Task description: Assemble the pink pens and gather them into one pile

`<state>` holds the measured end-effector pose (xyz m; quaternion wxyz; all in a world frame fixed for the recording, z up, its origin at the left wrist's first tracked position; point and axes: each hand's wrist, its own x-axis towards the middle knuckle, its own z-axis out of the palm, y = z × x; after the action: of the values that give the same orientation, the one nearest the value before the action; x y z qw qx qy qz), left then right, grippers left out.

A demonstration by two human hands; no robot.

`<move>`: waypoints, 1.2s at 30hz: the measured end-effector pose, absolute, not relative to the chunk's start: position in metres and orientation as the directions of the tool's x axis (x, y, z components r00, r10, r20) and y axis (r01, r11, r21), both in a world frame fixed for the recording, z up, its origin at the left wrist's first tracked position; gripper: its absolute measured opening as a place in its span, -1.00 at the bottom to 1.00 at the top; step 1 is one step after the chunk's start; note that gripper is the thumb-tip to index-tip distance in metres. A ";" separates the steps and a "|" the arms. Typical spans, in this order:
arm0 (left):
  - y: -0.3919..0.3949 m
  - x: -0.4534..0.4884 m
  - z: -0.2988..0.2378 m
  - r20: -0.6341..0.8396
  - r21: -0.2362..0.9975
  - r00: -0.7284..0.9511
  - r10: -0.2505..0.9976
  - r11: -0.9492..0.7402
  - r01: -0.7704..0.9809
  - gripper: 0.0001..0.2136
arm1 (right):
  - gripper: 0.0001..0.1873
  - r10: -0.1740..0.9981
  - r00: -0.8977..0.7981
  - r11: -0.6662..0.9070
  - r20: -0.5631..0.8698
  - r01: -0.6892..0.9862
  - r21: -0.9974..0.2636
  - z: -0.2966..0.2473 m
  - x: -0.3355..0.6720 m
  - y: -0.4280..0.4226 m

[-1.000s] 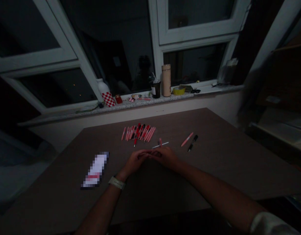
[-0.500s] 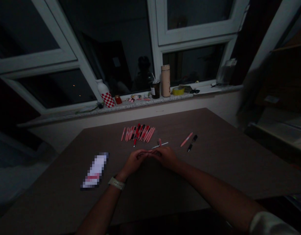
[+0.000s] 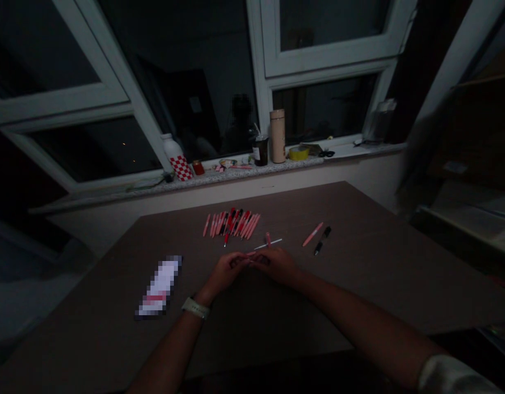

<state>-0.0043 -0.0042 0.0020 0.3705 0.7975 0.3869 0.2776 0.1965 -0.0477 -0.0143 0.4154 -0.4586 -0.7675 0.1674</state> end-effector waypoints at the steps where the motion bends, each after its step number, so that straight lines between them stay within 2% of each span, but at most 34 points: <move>1: -0.005 -0.004 0.003 0.156 0.807 0.543 0.825 -0.424 0.412 -0.77 | -0.86 0.842 -0.237 0.525 0.485 0.568 -0.634 -0.015 0.196 -0.048; 9: -0.005 -0.004 0.005 0.183 0.802 0.530 0.828 -0.438 0.407 -0.74 | -0.79 0.852 -0.237 0.512 0.467 0.566 -0.646 -0.015 0.196 -0.048; 16: -0.004 -0.006 0.004 0.246 0.759 0.437 0.865 -0.452 0.469 -0.72 | -0.80 0.877 -0.170 0.444 0.449 0.644 -0.624 -0.014 0.196 -0.049; 24: -0.003 -0.007 0.004 0.256 0.751 0.414 0.874 -0.449 0.484 -0.72 | -0.73 0.839 -0.240 0.523 0.489 0.607 -0.599 -0.016 0.197 -0.047; 27: 0.001 -0.010 0.001 0.355 0.660 0.341 0.871 -0.492 0.568 -0.72 | -0.75 0.842 -0.237 0.515 0.484 0.618 -0.594 -0.015 0.198 -0.048; 31: 0.010 -0.018 -0.001 0.527 0.422 0.275 0.804 -0.528 0.737 -0.76 | -0.76 0.847 -0.231 0.506 0.479 0.625 -0.594 -0.014 0.198 -0.049; 33: 0.013 -0.024 -0.003 0.531 0.332 0.314 0.787 -0.534 0.777 -0.76 | -0.76 0.843 -0.237 0.514 0.483 0.621 -0.592 -0.014 0.198 -0.049; 36: 0.016 -0.029 -0.009 0.482 0.265 0.349 0.804 -0.514 0.816 -0.74 | -0.77 0.838 -0.240 0.520 0.490 0.624 -0.583 -0.013 0.197 -0.050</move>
<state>-0.0294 0.0159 -0.0091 -0.0107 0.8213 0.4930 0.2868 0.1966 -0.0497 -0.0126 0.3976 -0.4711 -0.7758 0.1344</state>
